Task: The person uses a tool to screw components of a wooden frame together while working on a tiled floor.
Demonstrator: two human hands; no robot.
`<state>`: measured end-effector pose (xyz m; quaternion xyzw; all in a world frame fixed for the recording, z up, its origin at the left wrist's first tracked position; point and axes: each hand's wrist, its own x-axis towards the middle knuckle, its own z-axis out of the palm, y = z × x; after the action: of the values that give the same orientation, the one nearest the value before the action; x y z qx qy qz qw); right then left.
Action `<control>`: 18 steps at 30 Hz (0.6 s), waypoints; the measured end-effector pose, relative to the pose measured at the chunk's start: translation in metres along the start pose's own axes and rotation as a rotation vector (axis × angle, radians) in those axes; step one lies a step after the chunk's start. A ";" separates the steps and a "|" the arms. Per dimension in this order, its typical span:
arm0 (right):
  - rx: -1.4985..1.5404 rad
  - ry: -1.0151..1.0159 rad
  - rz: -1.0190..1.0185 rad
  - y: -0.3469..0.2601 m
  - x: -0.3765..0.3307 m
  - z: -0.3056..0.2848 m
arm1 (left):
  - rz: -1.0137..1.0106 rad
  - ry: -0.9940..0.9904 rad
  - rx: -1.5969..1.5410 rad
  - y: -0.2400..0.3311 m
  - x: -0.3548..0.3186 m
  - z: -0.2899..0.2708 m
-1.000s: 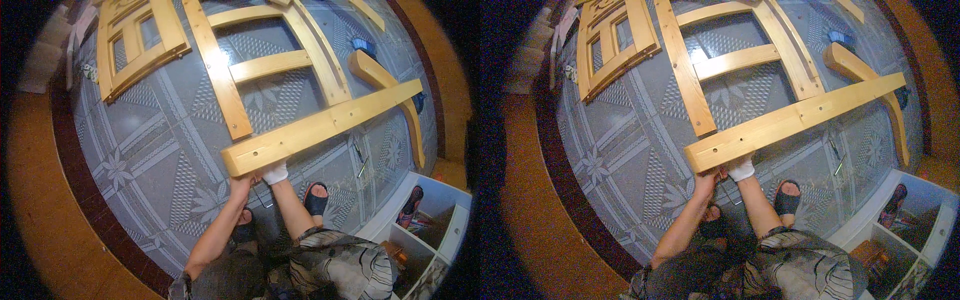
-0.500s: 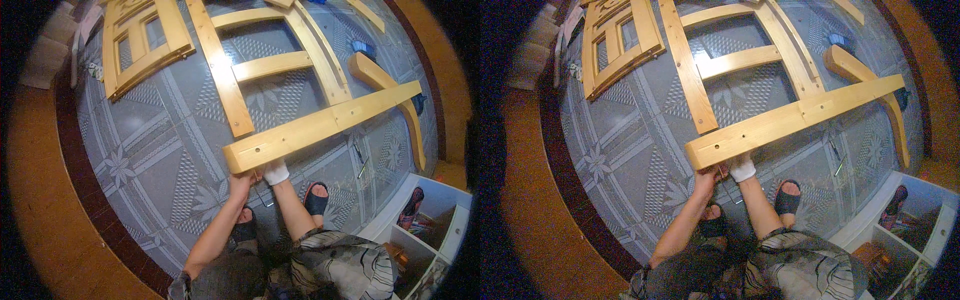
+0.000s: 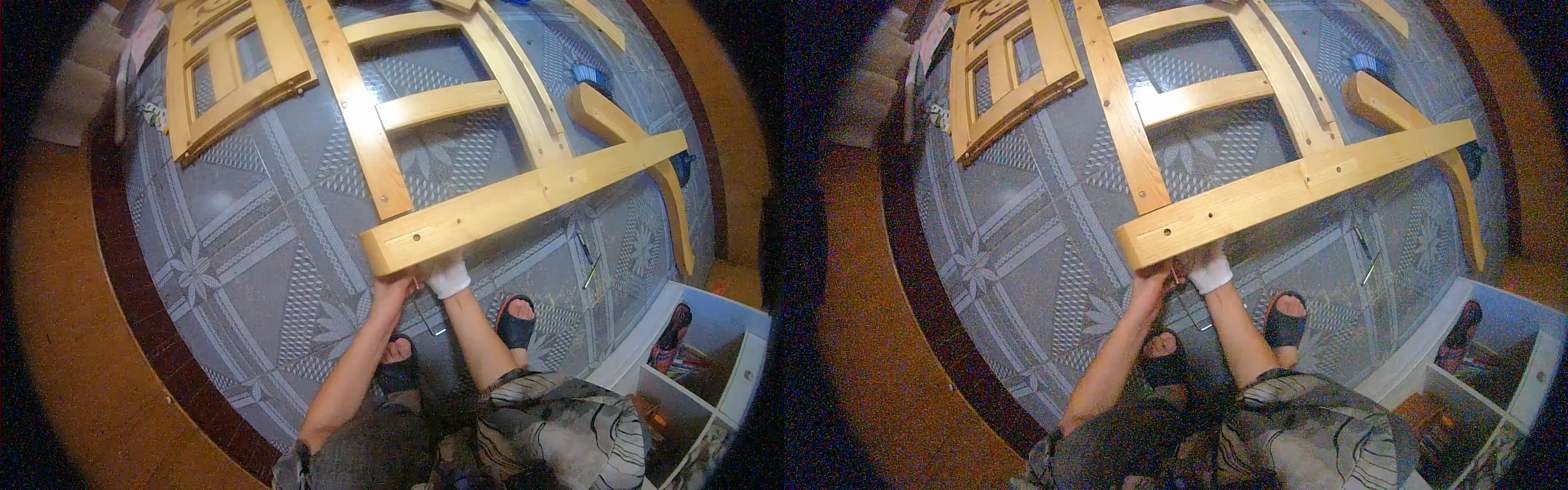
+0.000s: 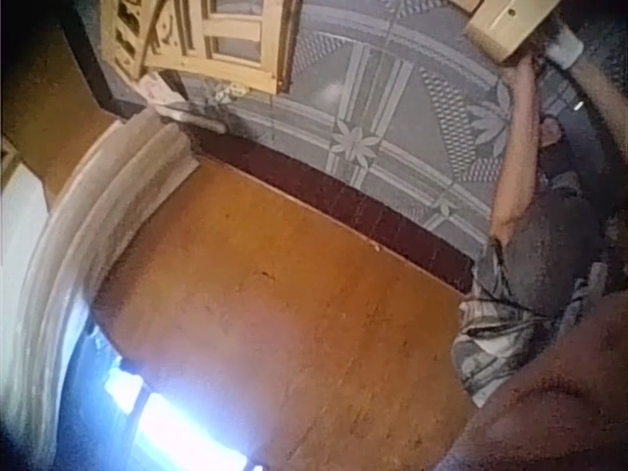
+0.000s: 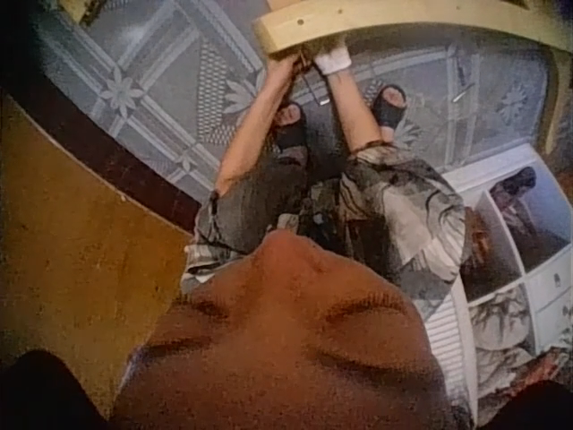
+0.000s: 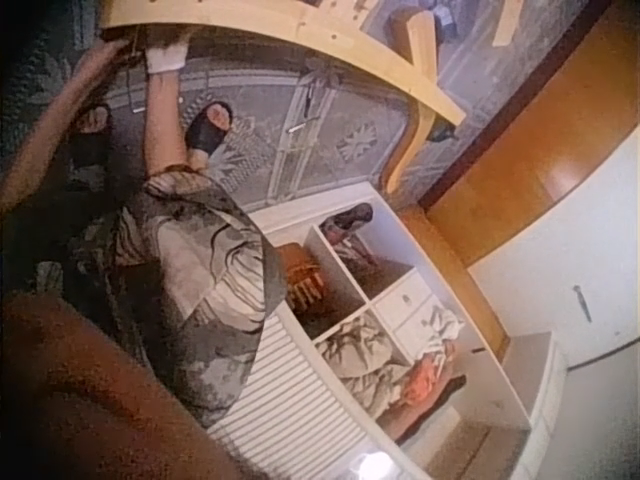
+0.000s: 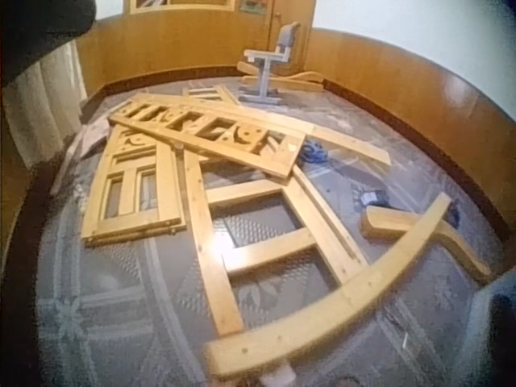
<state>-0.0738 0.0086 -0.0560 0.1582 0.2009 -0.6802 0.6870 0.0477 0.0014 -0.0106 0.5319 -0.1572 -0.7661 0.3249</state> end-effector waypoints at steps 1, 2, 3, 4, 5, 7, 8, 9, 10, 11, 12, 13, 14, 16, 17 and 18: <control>-0.025 0.001 -0.002 0.001 -0.001 -0.001 | 0.000 0.002 0.001 -0.004 0.003 -0.001; -0.023 0.001 0.000 0.002 0.000 -0.001 | 0.074 0.015 0.085 -0.007 0.006 -0.001; -0.048 0.028 -0.019 0.004 0.001 -0.002 | 0.147 0.029 0.169 -0.010 0.007 -0.003; -0.080 0.058 -0.047 0.000 0.001 -0.006 | 0.142 0.021 0.166 -0.011 0.007 -0.001; -0.081 0.059 -0.051 -0.001 0.002 -0.007 | 0.123 -0.001 0.098 -0.008 0.006 -0.001; -0.019 0.039 -0.017 -0.002 0.004 -0.009 | 0.102 -0.025 0.030 -0.006 0.006 0.000; -0.021 0.039 -0.020 -0.004 0.004 -0.010 | 0.046 -0.034 -0.051 -0.006 0.007 0.001; -0.030 0.040 -0.020 -0.003 0.003 -0.008 | -0.007 -0.035 -0.130 -0.003 0.006 -0.001; -0.039 0.040 -0.019 -0.002 0.002 -0.006 | -0.006 -0.032 -0.129 -0.001 0.005 -0.002; -0.039 0.040 -0.019 -0.002 0.001 -0.003 | -0.033 -0.045 -0.107 0.003 0.004 0.000; -0.070 0.018 -0.032 -0.002 -0.001 0.000 | -0.060 -0.059 -0.086 0.006 0.004 0.002; -0.102 -0.004 -0.045 -0.002 -0.003 0.002 | -0.060 -0.059 -0.086 0.006 0.003 0.004; -0.101 -0.005 -0.042 -0.001 -0.003 0.004 | -0.069 -0.053 0.041 0.005 0.003 0.006; -0.015 -0.058 0.031 0.003 -0.004 0.007 | -0.077 -0.042 0.169 0.003 0.003 0.005; -0.022 -0.058 0.024 -0.001 -0.004 0.004 | -0.022 -0.012 0.095 0.000 0.005 0.008; -0.069 -0.008 -0.013 -0.004 -0.003 0.002 | 0.032 0.019 0.021 -0.003 0.006 0.011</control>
<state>-0.0776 0.0100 -0.0528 0.1303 0.2225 -0.6778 0.6886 0.0349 -0.0012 -0.0119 0.5399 -0.1707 -0.7539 0.3331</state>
